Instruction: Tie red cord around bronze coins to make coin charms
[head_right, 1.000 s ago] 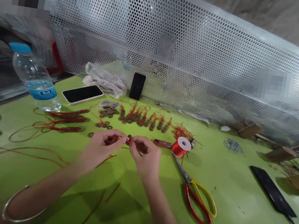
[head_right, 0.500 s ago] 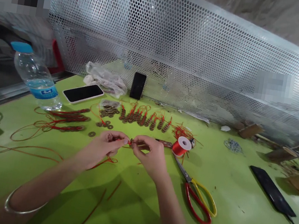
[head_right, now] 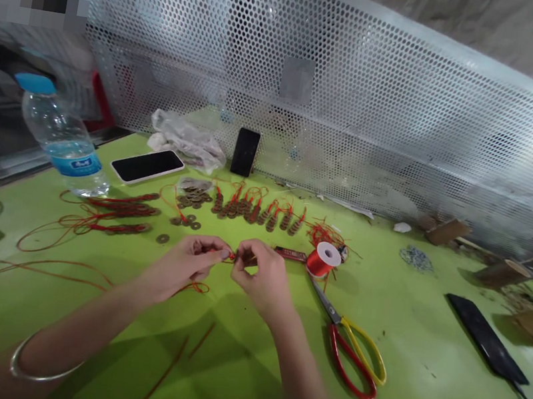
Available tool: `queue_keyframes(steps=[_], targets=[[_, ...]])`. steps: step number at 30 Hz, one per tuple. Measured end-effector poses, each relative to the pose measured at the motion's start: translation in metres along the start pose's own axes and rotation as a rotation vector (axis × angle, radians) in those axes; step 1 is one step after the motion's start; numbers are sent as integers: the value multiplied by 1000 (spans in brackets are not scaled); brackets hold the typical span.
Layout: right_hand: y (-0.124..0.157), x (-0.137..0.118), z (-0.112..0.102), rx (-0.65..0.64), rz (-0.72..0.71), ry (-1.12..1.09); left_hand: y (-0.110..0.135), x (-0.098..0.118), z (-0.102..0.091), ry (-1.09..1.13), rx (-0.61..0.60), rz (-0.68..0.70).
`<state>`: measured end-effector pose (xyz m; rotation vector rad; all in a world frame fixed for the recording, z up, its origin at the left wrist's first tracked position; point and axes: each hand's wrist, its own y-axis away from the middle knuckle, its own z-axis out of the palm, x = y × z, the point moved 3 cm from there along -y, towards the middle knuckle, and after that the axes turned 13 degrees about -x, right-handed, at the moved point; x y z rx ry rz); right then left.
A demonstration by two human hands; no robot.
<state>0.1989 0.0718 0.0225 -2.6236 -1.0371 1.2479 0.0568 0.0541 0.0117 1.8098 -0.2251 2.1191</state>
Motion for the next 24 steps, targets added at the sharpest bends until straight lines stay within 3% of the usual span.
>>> queue_keyframes(steps=[11,24], targets=[[2,-1,-1,-30,18,374,1,1,-2,-470,118,160],[3,-1,-6,-112,79,475,0,-2,4,-499,57,120]])
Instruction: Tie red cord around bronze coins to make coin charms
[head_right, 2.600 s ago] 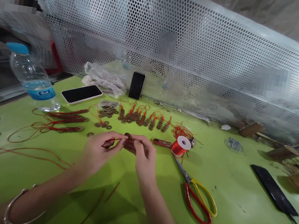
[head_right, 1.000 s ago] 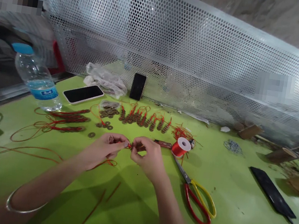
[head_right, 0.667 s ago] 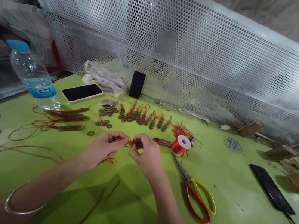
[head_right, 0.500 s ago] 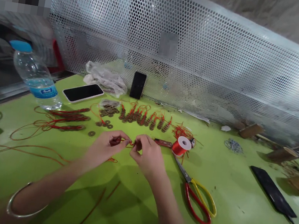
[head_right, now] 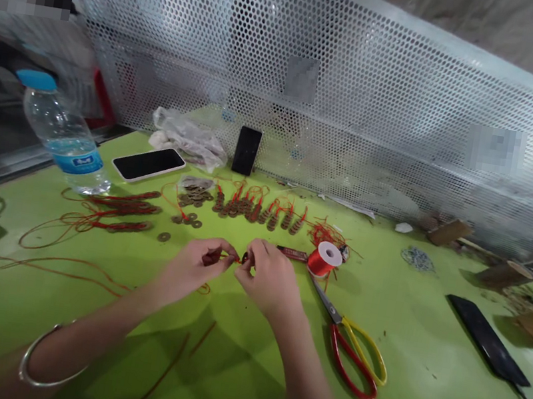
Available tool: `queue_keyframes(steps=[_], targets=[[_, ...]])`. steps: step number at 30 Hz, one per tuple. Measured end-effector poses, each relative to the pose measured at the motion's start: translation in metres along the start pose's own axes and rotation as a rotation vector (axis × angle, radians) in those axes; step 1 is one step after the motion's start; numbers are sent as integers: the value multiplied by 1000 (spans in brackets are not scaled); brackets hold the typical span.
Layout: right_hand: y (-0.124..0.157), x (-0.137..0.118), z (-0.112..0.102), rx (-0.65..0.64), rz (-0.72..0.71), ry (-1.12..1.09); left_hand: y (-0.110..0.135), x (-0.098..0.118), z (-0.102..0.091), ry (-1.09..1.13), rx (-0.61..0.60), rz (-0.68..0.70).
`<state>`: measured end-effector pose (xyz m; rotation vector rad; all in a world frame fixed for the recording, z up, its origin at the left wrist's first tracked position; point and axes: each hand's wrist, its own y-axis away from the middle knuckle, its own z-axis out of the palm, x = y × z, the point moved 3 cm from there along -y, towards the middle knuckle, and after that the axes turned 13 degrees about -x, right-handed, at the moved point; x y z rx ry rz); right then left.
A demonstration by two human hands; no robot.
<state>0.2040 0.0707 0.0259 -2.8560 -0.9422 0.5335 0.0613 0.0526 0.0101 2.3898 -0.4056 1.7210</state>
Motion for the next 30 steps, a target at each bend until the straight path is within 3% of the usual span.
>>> queue_keyframes(steps=[7,19,26,30], targets=[[1,6,-8,-42,15,-159,-2,-7,6,56,-35,1],[8,8,-19,-117,98,-80,3,-4,20,5,-97,23],[11,5,-23,-195,67,-152,6,-3,17,-23,-158,60],[14,-1,-21,-235,-23,-89,4,-5,18,-6,-177,59]])
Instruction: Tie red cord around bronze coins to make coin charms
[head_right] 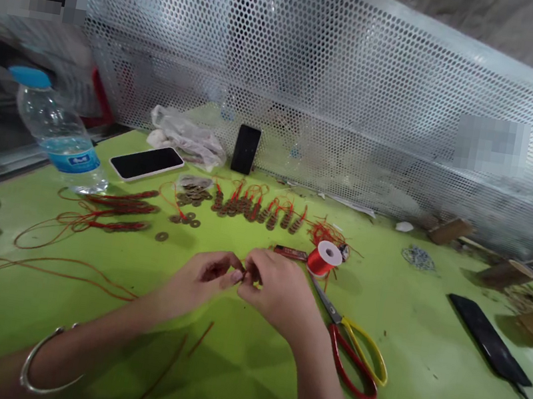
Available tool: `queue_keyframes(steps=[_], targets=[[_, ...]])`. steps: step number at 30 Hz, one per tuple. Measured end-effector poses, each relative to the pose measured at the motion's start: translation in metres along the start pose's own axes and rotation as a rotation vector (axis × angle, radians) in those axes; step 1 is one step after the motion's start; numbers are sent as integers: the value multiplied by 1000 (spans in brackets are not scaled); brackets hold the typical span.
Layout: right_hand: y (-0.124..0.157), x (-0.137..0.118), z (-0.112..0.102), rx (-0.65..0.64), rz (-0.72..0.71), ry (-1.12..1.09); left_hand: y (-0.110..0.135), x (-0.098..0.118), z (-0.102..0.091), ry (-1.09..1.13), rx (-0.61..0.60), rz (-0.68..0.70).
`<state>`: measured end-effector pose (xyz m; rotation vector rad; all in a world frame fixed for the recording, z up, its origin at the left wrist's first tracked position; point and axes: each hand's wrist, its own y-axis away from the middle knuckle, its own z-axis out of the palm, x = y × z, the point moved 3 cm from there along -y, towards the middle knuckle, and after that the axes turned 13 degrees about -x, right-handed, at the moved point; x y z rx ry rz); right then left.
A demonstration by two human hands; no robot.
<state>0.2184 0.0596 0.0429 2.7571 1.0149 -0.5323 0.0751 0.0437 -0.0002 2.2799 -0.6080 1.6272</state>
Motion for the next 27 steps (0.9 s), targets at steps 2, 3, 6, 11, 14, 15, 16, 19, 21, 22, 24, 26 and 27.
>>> queue_keyframes(steps=[2,3,6,11,14,15,16,19,21,22,24,26,27], targets=[[1,-2,0,15,-26,47,-1,-1,0,-25,-11,-19],[1,-2,0,28,-28,57,-1,-1,0,-41,-12,-30],[2,0,-3,64,-7,28,-2,-1,-1,-61,8,-42],[2,3,-7,118,24,-64,-2,1,-6,-52,65,-20],[1,5,-6,119,29,-125,0,5,-8,-72,102,-22],[0,6,-6,121,31,-144,0,7,-9,-78,113,-22],[0,6,-6,126,32,-162,1,9,-10,-85,127,-18],[0,9,-8,158,44,-210,2,14,-13,-104,184,1],[-1,11,-8,167,60,-242,3,15,-14,-117,213,0],[-1,12,-8,162,70,-256,3,15,-15,-124,221,-3],[-2,15,-7,137,92,-281,3,14,-16,-135,231,-8],[-3,17,-5,125,92,-311,4,13,-17,-136,246,-11],[-3,17,-5,135,76,-333,4,12,-18,-133,253,-13]])
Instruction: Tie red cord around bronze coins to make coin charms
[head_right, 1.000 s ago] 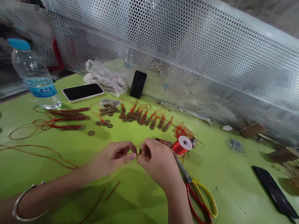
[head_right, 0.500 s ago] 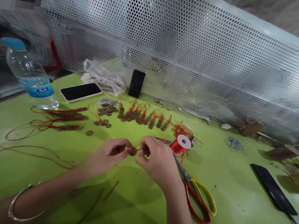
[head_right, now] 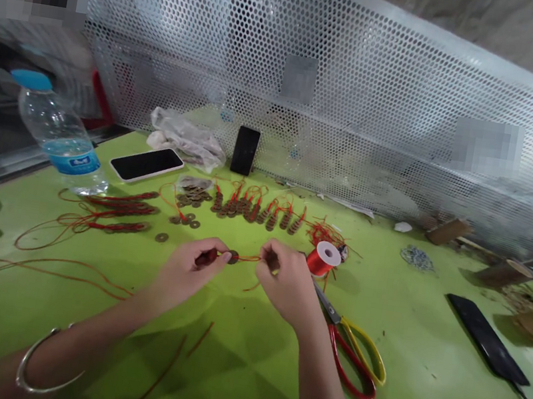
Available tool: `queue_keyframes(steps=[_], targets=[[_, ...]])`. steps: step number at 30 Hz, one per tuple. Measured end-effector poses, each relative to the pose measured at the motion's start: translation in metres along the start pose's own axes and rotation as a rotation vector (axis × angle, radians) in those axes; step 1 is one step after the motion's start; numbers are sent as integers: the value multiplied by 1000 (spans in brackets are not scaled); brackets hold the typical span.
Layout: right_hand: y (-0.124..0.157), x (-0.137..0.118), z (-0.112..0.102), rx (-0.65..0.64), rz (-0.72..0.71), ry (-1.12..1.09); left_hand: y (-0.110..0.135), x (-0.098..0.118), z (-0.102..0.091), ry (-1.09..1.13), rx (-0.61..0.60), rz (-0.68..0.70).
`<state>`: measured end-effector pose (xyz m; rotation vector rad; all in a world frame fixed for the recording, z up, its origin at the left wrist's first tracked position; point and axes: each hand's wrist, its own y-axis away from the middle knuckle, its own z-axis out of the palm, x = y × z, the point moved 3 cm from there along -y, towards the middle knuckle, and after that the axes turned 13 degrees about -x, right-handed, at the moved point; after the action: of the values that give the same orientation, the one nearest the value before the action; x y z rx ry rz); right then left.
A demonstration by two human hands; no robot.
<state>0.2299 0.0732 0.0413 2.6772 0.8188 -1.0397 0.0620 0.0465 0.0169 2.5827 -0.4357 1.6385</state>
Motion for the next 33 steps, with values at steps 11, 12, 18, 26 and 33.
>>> queue_keyframes(steps=[11,12,18,26,33], targets=[[-2,-12,8,124,-255,-60,-1,4,-1,76,9,-26],[-3,-13,9,115,-265,-64,-1,2,-2,87,15,-27],[-11,-7,15,117,-229,-83,-7,-14,-7,89,36,-46],[-28,13,34,85,-131,7,-16,-37,-1,-12,63,1],[-38,22,39,67,-181,-3,-20,-50,-5,-121,128,14]])
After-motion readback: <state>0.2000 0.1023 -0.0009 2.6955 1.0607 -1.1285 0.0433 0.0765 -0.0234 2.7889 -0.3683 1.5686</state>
